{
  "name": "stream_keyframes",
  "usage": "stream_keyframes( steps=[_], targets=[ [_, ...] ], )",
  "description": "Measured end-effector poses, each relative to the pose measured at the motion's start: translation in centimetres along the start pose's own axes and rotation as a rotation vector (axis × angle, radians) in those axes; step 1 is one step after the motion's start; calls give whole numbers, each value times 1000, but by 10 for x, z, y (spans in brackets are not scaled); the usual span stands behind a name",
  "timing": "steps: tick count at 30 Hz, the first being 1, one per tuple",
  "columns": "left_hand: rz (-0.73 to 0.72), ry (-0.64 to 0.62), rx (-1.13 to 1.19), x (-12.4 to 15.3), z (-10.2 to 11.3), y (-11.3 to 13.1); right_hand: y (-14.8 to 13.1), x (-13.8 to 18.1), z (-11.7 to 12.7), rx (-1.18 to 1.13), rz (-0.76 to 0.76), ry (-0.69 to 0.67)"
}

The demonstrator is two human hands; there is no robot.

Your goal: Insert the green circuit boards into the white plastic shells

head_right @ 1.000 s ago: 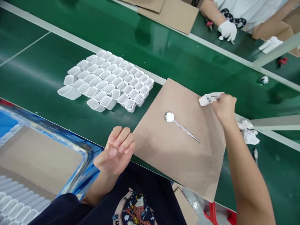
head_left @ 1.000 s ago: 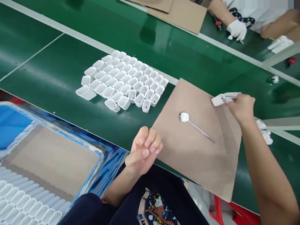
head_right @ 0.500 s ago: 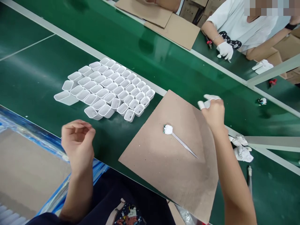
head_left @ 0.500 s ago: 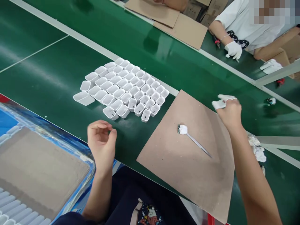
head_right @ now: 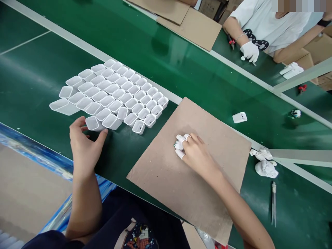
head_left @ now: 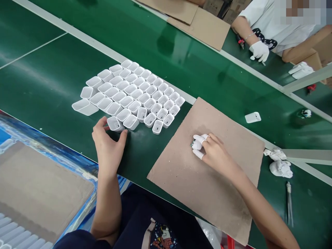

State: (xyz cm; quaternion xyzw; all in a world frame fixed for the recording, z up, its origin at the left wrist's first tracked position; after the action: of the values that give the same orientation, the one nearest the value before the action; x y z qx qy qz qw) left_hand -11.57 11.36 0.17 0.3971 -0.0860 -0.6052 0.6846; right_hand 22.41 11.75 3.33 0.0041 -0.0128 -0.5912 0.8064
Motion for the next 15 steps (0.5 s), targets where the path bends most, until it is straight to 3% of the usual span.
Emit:
stream_keyframes(
  steps=[6, 12, 15],
  targets=[
    [9, 21, -42, -4, 0, 0, -24, 5, -4, 40, -84, 121],
    [-36, 8, -52, 2, 2, 5, -28, 4, -1, 44, -79, 78],
    [-108, -57, -28, 12, 2, 9, -24, 14, 12, -153, -110, 1]
  ],
)
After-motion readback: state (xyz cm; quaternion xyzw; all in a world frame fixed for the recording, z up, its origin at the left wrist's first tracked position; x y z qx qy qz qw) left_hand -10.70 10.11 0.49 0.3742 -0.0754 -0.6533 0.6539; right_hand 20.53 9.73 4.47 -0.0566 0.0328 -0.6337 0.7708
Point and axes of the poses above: each hand's wrist, its own x-axis away from the middle knuckle, its own z-axis out of the back of the hand, y = z × x, the point moved 4 cm from there along -x, towards the middle knuckle, and after that the axes turned 15 degrees about -z, right-handed, at the moved point
